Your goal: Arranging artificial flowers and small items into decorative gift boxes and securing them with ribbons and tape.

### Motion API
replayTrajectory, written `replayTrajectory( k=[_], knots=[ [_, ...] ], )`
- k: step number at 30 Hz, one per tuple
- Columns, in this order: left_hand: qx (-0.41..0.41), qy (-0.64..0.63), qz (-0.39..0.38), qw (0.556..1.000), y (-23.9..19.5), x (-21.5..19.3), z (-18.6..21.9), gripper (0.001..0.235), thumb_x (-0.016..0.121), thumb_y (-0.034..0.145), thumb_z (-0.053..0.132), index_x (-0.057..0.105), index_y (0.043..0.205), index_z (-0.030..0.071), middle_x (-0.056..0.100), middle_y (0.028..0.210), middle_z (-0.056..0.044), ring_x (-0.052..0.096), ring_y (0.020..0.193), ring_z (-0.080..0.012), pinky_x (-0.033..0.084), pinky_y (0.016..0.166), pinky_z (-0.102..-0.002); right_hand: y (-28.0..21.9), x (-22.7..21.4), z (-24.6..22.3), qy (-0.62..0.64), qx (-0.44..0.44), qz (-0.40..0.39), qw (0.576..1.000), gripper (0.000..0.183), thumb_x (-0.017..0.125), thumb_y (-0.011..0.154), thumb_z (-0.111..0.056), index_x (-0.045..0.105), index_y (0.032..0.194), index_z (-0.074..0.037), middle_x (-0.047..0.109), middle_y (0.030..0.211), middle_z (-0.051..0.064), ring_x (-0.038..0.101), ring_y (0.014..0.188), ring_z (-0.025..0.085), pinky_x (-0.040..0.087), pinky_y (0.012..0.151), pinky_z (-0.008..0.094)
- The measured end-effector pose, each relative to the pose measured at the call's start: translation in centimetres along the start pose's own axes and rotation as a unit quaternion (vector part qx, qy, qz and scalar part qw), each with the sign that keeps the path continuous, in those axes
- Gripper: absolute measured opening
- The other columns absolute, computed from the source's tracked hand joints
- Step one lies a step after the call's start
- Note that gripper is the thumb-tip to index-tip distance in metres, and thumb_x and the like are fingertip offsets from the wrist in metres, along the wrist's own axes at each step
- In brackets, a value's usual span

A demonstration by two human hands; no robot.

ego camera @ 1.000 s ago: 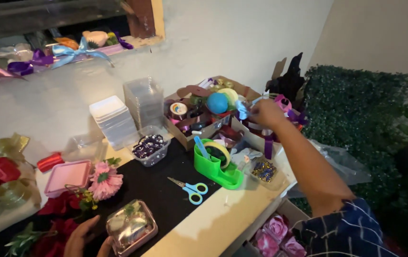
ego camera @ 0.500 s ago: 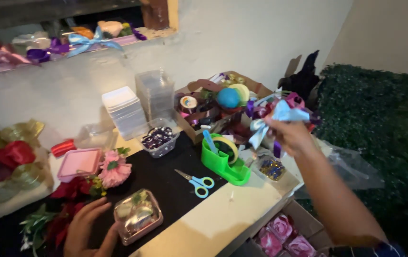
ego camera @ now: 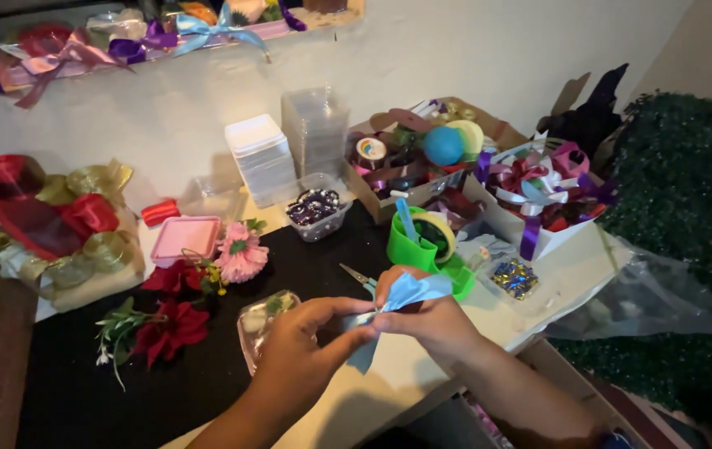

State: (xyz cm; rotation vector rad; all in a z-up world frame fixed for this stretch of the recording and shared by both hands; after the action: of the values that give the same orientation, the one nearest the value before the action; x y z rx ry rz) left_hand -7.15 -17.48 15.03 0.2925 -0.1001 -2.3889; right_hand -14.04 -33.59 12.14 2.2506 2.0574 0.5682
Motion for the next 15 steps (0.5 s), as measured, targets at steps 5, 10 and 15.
replayTrajectory(
  k=[5, 10, 15],
  knots=[
    [-0.005, 0.025, 0.036, 0.999, 0.3, -1.5, -0.8, 0.024, 0.082, 0.082, 0.014, 0.082, 0.104, 0.006, 0.074, 0.080, 0.000, 0.060, 0.069, -0.0076, 0.048, 0.061, -0.025, -0.7, -2.5, 0.6, 0.040, 0.017, 0.054, 0.998, 0.044, 0.085, 0.078, -0.006, 0.061, 0.115, -0.007, 0.063, 0.095, 0.002, 0.060, 0.085, 0.011, 0.050, 0.072, 0.025],
    [0.050, 0.074, 0.056, 0.994, 0.1, -3.5, -1.8, 0.017, 0.080, 0.083, 0.015, 0.081, 0.097, 0.005, 0.071, 0.079, 0.002, 0.059, 0.068, -0.0062, 0.049, 0.059, -0.023, -2.9, -7.0, -0.1, 0.060, -0.045, 0.078, 0.994, 0.043, 0.081, 0.086, -0.009, 0.060, 0.123, -0.004, 0.064, 0.097, 0.005, 0.061, 0.080, 0.013, 0.051, 0.064, 0.026],
    [-0.055, -0.037, 0.077, 0.995, -0.3, -5.7, -6.7, 0.015, 0.076, 0.087, 0.011, 0.079, 0.097, 0.000, 0.072, 0.080, -0.004, 0.066, 0.073, -0.0087, 0.053, 0.065, -0.025, -6.6, -11.6, -2.7, -0.193, -0.190, 0.225, 0.936, 0.029, 0.076, 0.094, -0.006, 0.063, 0.120, -0.003, 0.064, 0.108, 0.005, 0.061, 0.098, 0.010, 0.052, 0.086, 0.024]
  ],
)
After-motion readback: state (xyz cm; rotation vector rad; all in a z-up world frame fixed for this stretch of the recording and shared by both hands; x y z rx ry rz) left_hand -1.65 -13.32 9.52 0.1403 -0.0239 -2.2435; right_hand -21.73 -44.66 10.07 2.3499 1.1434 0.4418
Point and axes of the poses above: each hand's wrist, its own y-axis towards the middle knuckle, its own x-axis out of the palm, z = x × y, the point moved 7 cm from there along y, towards the middle knuckle
